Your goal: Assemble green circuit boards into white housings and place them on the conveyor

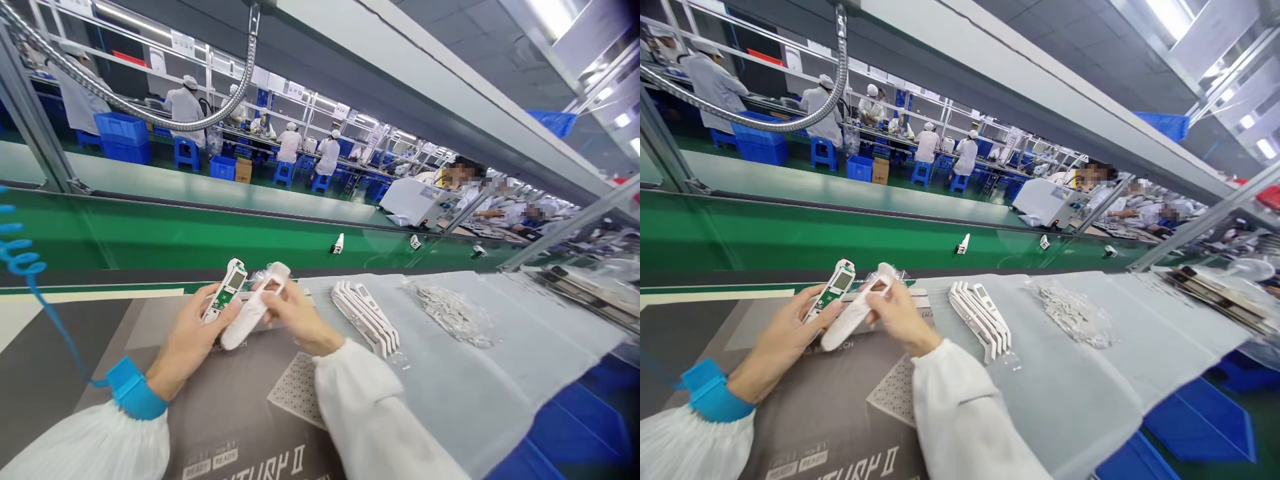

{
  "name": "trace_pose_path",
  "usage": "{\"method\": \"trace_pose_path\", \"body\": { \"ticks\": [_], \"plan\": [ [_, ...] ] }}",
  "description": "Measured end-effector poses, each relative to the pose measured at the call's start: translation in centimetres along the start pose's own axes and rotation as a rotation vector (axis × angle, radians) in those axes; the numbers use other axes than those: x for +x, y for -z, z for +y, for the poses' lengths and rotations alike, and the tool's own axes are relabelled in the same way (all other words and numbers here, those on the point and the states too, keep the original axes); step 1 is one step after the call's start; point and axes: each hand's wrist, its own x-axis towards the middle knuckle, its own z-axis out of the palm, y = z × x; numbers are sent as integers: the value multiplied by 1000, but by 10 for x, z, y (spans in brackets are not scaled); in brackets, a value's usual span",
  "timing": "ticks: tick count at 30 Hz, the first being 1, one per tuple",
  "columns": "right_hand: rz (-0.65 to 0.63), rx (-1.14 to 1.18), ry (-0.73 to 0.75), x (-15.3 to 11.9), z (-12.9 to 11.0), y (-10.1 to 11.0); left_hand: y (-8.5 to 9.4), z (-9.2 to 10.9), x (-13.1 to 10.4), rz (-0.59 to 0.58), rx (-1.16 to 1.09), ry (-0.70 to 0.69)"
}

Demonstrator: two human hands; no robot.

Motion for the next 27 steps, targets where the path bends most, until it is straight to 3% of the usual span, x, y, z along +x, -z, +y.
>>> {"method": "trace_pose_path", "body": {
  "ticks": [2,4,8,13,18,21,24,27],
  "plan": [
    [-15,176,-6,4,20,-21,0,-3,3,-2,37,53],
    [-46,311,-23,4,34,-29,2,-5,6,46,97,64],
    [-10,352,-20,6,44,-19,4,-6,7,112,223,-129],
    [-10,311,38,12,49,-7,-2,-9,2,-37,249,-257],
    [-19,321,103,10,44,-11,-11,-9,-7,-33,313,-324],
    [95,547,-37,11,42,-16,-20,-11,-13,-64,562,-418],
    [209,767,-207,11,44,-17,-33,-10,-20,-205,934,-351],
    [251,870,-256,11,44,-12,-40,-5,-23,-299,1205,-290]
  ]
}}
